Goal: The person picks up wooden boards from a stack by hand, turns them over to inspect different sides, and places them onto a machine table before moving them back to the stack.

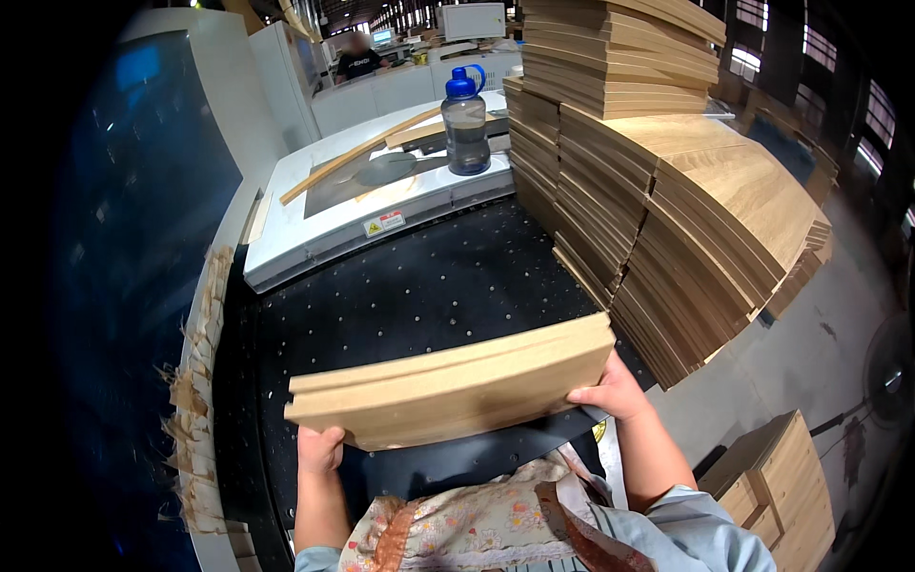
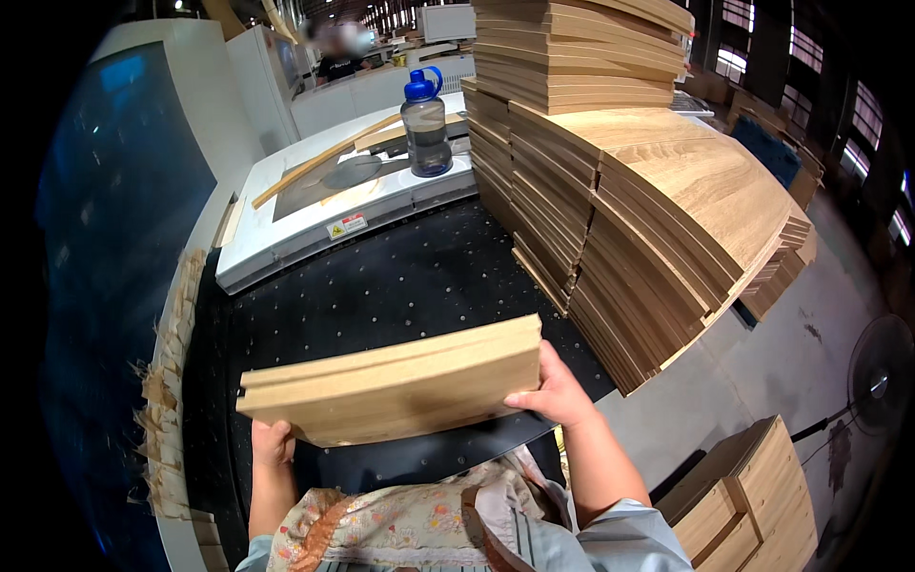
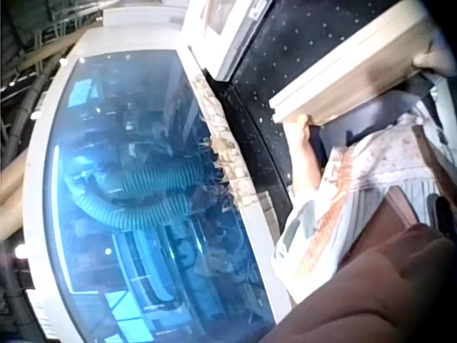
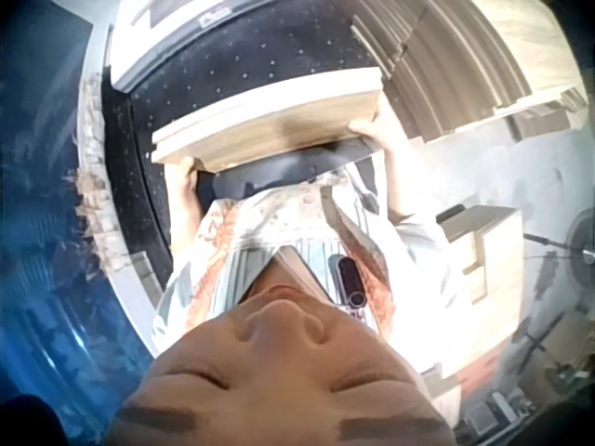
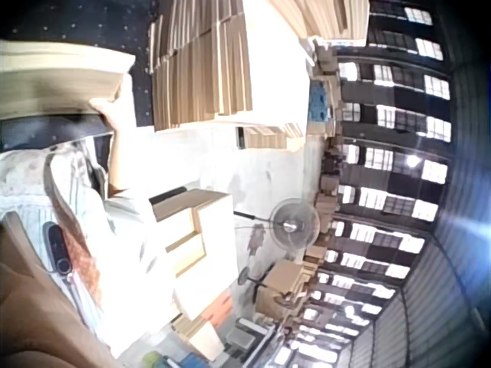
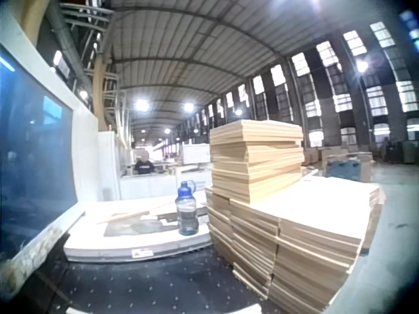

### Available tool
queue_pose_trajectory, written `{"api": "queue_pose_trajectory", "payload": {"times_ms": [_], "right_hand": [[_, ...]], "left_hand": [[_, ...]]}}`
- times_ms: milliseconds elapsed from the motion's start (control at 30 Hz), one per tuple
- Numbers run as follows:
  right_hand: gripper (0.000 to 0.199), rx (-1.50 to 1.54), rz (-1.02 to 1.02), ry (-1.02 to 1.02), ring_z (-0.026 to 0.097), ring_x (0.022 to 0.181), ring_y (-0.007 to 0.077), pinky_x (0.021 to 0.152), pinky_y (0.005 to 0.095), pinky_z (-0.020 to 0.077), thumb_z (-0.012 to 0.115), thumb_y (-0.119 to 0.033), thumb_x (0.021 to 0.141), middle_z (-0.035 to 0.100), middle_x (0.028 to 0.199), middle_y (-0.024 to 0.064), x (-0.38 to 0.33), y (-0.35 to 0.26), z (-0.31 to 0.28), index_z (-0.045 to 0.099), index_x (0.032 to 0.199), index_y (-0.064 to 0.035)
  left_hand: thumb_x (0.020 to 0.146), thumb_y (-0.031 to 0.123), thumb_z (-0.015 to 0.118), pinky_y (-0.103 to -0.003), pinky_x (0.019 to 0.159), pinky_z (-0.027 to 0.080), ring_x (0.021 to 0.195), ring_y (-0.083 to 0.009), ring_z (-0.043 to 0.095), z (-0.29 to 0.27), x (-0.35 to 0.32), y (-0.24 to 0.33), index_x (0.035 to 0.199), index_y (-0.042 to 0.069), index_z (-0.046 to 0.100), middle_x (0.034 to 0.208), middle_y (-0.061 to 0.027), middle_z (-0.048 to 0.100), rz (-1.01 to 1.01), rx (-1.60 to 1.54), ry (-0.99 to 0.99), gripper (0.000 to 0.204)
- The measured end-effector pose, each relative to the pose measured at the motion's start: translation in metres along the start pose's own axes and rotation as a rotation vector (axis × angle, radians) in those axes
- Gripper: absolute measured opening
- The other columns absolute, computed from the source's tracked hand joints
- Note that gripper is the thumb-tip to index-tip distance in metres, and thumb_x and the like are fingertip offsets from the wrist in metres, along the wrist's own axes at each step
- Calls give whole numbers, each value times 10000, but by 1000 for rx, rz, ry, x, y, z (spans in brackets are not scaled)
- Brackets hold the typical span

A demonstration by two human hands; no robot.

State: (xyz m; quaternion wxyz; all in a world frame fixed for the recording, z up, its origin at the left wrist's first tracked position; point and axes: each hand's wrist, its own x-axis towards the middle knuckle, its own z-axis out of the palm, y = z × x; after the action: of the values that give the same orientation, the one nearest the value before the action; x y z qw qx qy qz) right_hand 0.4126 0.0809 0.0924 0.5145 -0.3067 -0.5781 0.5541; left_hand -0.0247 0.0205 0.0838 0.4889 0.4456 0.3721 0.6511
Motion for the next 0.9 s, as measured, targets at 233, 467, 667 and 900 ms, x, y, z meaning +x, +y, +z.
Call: {"api": "queue_pose_trajectory", "payload": {"times_ms": [233, 467, 667, 900], "right_hand": [[800, 36, 194, -100, 422, 1171, 156, 973, 318, 365, 775, -14, 635, 477, 1230, 51, -2, 29, -7, 333, 1302, -36], [833, 65, 225, -82, 384, 1217, 179, 1022, 345, 303, 759, 7, 622, 452, 1287, 66, -2, 44, 3, 324, 1331, -39], [869, 25, 176, -39, 400, 1200, 168, 1011, 333, 325, 800, -16, 594, 474, 1270, 62, 0, 52, 8, 338, 1330, -29], [620, -226, 125, 89, 514, 999, 121, 867, 299, 426, 833, -205, 596, 573, 1056, 62, -28, 32, 11, 506, 1093, -28]], "left_hand": [[551, 164, 850, -383, 958, 394, 1088, -238, 537, -12, -7, -6, 1200, -3, 485, 1132, -97, 584, -49, 89, 22, 763], [560, 291, 857, -356, 962, 371, 1115, -236, 501, -26, -19, -36, 1242, 7, 434, 1187, -89, 539, -117, 152, 81, 852], [613, 446, 814, -357, 957, 375, 1114, -216, 491, -40, -20, -61, 1238, 6, 427, 1180, -77, 535, -47, 205, 96, 857], [709, 468, 736, -377, 938, 414, 1088, -230, 518, -18, -8, -49, 1243, -12, 402, 1187, -97, 536, -59, 198, 61, 791]]}}
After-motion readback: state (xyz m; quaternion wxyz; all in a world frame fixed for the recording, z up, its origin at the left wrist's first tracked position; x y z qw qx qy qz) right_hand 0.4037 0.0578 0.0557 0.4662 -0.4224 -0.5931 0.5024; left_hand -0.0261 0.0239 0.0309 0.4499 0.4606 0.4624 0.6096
